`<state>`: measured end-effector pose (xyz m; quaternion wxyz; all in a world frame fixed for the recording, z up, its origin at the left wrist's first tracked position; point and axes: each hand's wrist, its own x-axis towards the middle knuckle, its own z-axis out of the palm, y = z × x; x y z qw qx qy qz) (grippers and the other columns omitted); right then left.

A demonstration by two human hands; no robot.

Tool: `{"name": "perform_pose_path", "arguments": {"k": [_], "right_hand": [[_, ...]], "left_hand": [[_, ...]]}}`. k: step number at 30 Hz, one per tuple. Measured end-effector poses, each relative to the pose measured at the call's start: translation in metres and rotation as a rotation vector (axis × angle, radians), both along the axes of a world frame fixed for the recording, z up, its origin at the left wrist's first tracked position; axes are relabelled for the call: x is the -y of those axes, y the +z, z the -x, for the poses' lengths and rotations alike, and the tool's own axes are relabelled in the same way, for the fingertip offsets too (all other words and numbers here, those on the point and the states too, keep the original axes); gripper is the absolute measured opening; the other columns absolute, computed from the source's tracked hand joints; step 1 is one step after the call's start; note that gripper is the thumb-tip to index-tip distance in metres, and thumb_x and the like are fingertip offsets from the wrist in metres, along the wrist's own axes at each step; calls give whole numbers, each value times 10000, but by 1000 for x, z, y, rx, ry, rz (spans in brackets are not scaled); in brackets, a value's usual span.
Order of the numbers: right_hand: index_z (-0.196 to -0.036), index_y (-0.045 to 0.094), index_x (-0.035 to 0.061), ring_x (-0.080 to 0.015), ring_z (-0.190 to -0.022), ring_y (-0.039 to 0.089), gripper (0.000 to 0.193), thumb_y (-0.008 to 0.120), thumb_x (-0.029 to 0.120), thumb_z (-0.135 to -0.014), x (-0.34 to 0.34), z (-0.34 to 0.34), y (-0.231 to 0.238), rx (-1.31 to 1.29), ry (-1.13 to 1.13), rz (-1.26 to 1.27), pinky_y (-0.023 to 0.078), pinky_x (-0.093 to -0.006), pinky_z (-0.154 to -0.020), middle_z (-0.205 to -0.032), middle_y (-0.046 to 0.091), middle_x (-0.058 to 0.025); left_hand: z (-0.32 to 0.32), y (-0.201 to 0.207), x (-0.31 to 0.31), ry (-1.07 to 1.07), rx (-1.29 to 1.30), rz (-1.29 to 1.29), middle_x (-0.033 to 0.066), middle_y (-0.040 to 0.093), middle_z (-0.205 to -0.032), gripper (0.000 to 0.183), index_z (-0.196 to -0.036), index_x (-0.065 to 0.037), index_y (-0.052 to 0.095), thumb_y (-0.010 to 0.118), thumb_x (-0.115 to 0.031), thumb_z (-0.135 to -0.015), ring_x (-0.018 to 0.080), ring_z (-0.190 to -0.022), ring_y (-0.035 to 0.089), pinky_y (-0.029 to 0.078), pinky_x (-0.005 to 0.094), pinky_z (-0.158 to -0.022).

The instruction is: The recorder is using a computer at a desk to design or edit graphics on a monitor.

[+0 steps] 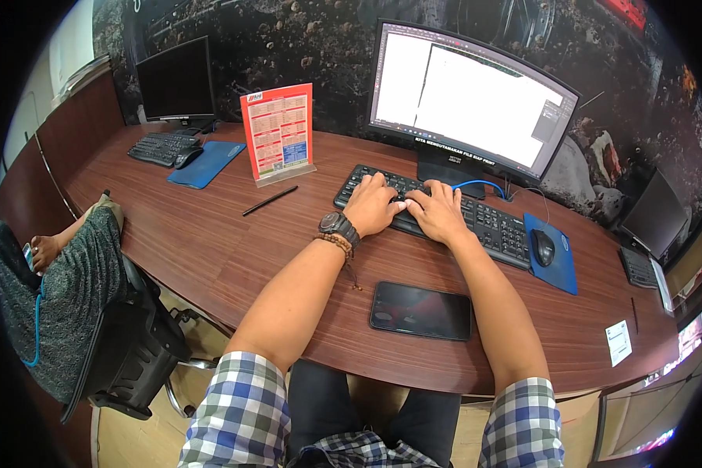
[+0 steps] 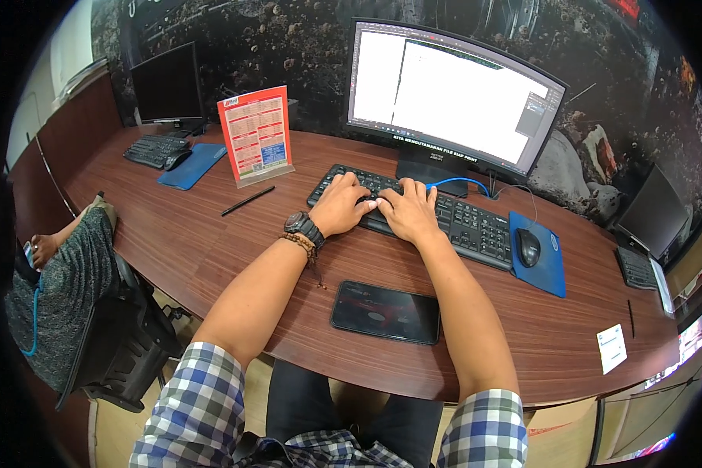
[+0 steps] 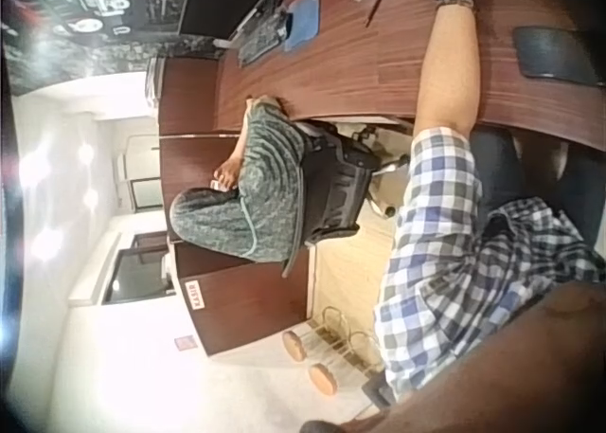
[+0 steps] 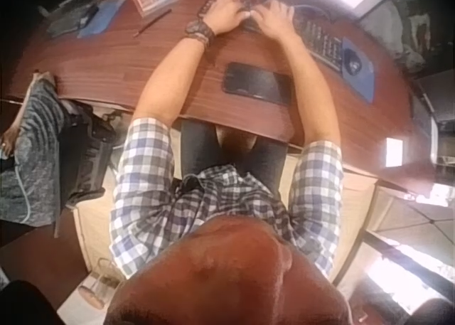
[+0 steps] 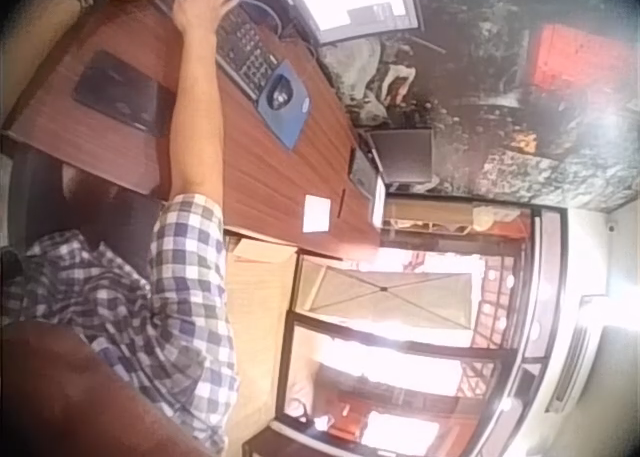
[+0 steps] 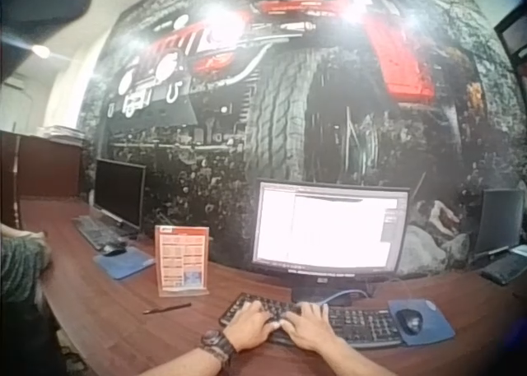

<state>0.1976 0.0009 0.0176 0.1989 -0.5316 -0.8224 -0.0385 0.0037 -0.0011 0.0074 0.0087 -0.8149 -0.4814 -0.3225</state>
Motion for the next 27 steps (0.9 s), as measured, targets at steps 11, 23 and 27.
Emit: {"name": "perform_pose_path", "arguments": {"k": [11, 23, 27], "right_hand": [[-1102, 745, 185, -334, -1288, 456, 254, 577, 111, -925, 17, -35, -5, -73, 77, -108, 267, -505, -1139, -1314, 556, -141], [-1092, 731, 170, -359, -1202, 513, 245, 585, 112, -904, 18, -146, -7, -295, -328, -252, 373, -513, -1052, -1238, 602, -129], [-1080, 734, 180, -352, -1282, 463, 226, 576, 154, -921, 24, -133, -11, -192, -346, -154, 288, -594, -1117, -1291, 574, -122]], "left_hand": [[-1, 0, -2, -8, 25, -10, 185, 544, -1221, 419, -1198, -31, 705, 692, -359, -938, 351, -1169, 500, 436, 453, -1019], [-4, 15, 10, 156, -71, 167, 236, 467, -1313, 746, -1263, 0, 658, 739, -601, -827, 392, -1253, 433, 449, 517, -1013], [0, 14, 12, 155, -56, 154, 242, 461, -1316, 716, -1262, 5, 654, 748, -564, -837, 399, -1256, 433, 454, 519, -1016]]}}
